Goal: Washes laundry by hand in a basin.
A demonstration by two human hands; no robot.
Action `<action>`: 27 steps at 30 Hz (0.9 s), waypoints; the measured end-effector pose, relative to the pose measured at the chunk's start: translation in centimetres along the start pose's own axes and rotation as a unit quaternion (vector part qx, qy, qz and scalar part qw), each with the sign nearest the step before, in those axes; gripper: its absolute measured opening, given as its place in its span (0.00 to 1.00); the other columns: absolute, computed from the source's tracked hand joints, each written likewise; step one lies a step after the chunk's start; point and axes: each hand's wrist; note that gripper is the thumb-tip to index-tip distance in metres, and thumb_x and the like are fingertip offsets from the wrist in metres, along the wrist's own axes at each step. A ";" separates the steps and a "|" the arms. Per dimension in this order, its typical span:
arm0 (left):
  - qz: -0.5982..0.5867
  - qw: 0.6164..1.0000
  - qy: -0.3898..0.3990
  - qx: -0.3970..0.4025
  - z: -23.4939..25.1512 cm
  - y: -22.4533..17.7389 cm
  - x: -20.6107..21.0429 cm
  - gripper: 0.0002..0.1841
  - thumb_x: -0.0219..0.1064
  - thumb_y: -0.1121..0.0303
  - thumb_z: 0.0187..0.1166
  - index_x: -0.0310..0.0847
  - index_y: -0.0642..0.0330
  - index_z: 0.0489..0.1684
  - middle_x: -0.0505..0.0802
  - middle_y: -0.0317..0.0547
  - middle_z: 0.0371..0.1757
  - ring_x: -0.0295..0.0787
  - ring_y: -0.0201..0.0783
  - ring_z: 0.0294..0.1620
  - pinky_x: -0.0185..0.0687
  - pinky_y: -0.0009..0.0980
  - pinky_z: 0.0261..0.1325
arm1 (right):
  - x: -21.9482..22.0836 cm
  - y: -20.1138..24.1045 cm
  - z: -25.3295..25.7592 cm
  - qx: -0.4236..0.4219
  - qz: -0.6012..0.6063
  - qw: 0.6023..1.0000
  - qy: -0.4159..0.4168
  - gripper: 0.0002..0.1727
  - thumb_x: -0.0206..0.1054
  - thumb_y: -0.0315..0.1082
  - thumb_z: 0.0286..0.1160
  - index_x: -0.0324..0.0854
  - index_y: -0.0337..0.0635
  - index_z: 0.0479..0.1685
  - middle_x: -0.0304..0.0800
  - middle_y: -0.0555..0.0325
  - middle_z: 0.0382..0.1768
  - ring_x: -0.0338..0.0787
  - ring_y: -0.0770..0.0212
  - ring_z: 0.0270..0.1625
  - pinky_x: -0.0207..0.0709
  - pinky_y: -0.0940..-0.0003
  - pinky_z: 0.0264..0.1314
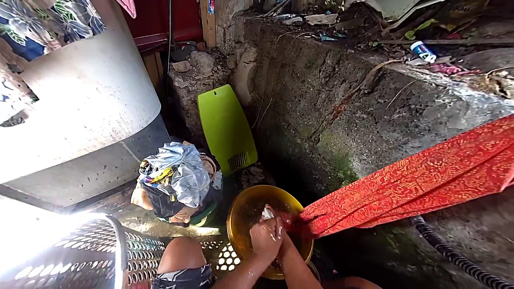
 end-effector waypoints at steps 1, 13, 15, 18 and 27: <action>0.005 1.000 -0.016 0.014 0.5 -0.2 -0.9 0.22 0.56 0.62 0.87 0.90 0.68 0.29 0.94 0.59 0.31 0.95 0.60 0.38 0.85 0.61 0.41 | -0.1 1.3 -0.5 0.044 -0.004 0.999 0.021 0.21 0.46 0.30 0.93 0.71 0.18 0.70 0.86 0.38 0.57 0.85 0.66 0.56 0.76 0.74 0.63; 0.165 0.956 -0.074 0.233 14.6 -6.2 -32.1 0.14 0.66 0.60 0.85 0.90 0.63 0.45 0.92 0.52 0.42 0.88 0.46 0.41 0.82 0.52 0.46 | -2.0 -3.8 -0.1 0.253 -0.545 0.749 0.277 0.33 0.64 0.45 0.84 0.69 0.32 0.82 0.76 0.30 0.77 0.74 0.34 0.82 0.62 0.35 0.85; 0.225 0.956 -0.068 0.177 17.7 -2.2 -32.8 0.19 0.67 0.59 0.85 0.86 0.66 0.63 0.86 0.68 0.66 0.81 0.68 0.68 0.71 0.69 0.68 | -2.0 -3.0 -1.1 0.289 -0.583 0.699 0.296 0.36 0.63 0.47 0.86 0.64 0.32 0.87 0.69 0.30 0.83 0.66 0.33 0.87 0.55 0.34 0.89; 0.311 0.950 -0.021 -0.033 19.2 6.9 -28.4 0.32 0.59 0.45 0.88 0.65 0.46 0.90 0.58 0.66 0.93 0.46 0.77 0.91 0.48 0.85 0.76 | -1.1 -0.5 -2.3 0.352 -0.609 0.627 0.335 0.32 0.59 0.42 0.89 0.66 0.25 0.82 0.65 0.29 0.85 0.62 0.35 0.90 0.52 0.39 0.90; 0.350 0.927 -0.124 -0.052 17.5 8.2 -24.6 0.34 0.61 0.44 0.85 0.66 0.48 0.90 0.60 0.60 0.94 0.42 0.70 0.95 0.29 0.85 0.81 | -0.6 -0.5 -2.2 0.256 -0.643 0.623 0.364 0.28 0.66 0.35 0.81 0.74 0.26 0.76 0.74 0.28 0.79 0.71 0.32 0.84 0.62 0.34 0.84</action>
Point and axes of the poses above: each hand's wrist, its own z-axis towards the middle knuckle, its own x-axis out of the palm, y = z × x
